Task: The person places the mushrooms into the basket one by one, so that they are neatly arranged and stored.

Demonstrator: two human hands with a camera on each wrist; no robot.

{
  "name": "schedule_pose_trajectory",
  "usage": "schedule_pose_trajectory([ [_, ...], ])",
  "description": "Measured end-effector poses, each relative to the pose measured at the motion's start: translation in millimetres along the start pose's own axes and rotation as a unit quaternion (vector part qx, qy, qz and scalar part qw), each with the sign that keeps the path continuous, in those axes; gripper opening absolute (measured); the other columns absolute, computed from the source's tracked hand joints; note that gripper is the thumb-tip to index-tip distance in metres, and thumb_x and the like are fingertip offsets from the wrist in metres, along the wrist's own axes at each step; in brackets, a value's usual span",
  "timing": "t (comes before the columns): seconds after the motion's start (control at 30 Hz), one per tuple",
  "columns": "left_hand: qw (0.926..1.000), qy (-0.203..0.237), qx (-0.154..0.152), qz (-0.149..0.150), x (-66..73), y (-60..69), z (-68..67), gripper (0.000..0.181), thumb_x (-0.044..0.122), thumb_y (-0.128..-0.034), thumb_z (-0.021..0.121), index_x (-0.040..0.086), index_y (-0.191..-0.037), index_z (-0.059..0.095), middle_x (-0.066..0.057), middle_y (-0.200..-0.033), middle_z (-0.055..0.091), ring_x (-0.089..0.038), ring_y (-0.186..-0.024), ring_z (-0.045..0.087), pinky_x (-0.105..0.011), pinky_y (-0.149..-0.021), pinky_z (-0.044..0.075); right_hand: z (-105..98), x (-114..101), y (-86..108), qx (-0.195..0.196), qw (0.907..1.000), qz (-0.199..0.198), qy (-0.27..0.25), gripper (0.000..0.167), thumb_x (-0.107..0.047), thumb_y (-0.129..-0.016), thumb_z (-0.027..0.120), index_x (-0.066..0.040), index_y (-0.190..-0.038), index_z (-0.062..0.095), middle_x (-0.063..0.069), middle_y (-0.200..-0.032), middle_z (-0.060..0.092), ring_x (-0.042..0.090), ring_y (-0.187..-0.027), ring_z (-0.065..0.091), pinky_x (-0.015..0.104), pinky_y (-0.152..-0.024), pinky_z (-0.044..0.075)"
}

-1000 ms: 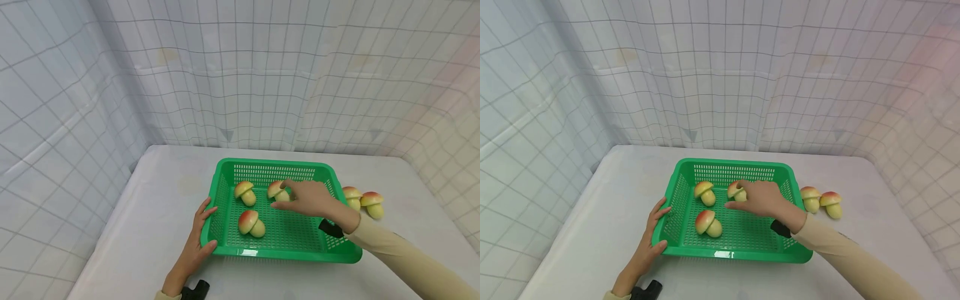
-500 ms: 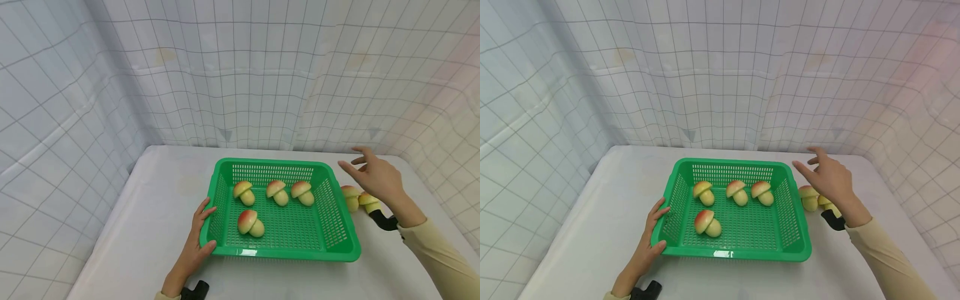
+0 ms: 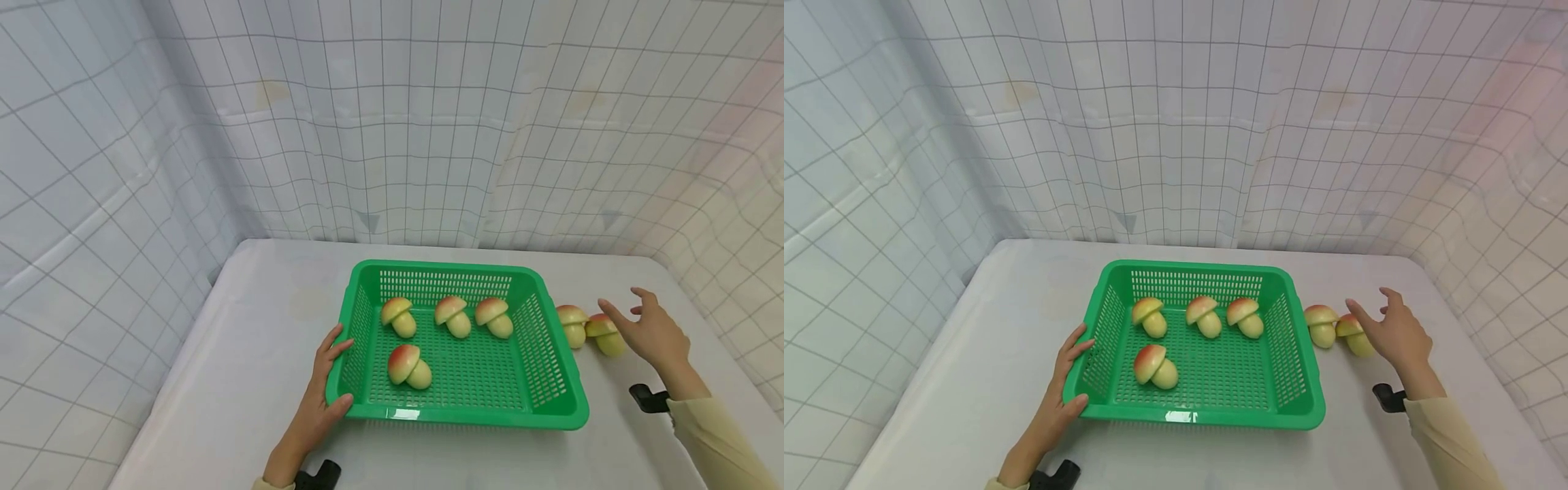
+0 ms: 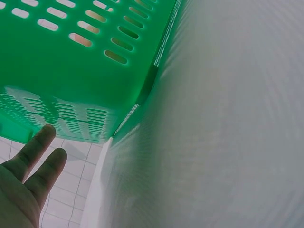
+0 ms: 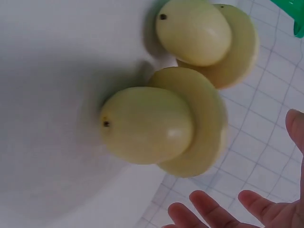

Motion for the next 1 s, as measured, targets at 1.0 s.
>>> schedule_pose_trajectory([
  [1.0, 1.0, -0.002, 0.0, -0.003, 2.6, 0.3, 0.1, 0.068, 0.014, -0.0805, 0.053, 0.004, -0.144, 0.032, -0.005, -0.157, 0.009, -0.028, -0.141, 0.011, -0.067, -0.094, 0.019, 43, 35, 12.7, -0.04, 0.9973, 0.049, -0.037, 0.089, -0.064, -0.089, 0.044, 0.006, -0.14, 0.028, 0.034, -0.119, 0.05, 0.046, -0.09, 0.056, 0.045, -0.06, 0.038],
])
Point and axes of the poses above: each hand's wrist, its own y-axis away from the middle knuckle, its own z-axis out of the palm, x = y × z, the point moved 9 cm from there along -y, towards the middle knuckle
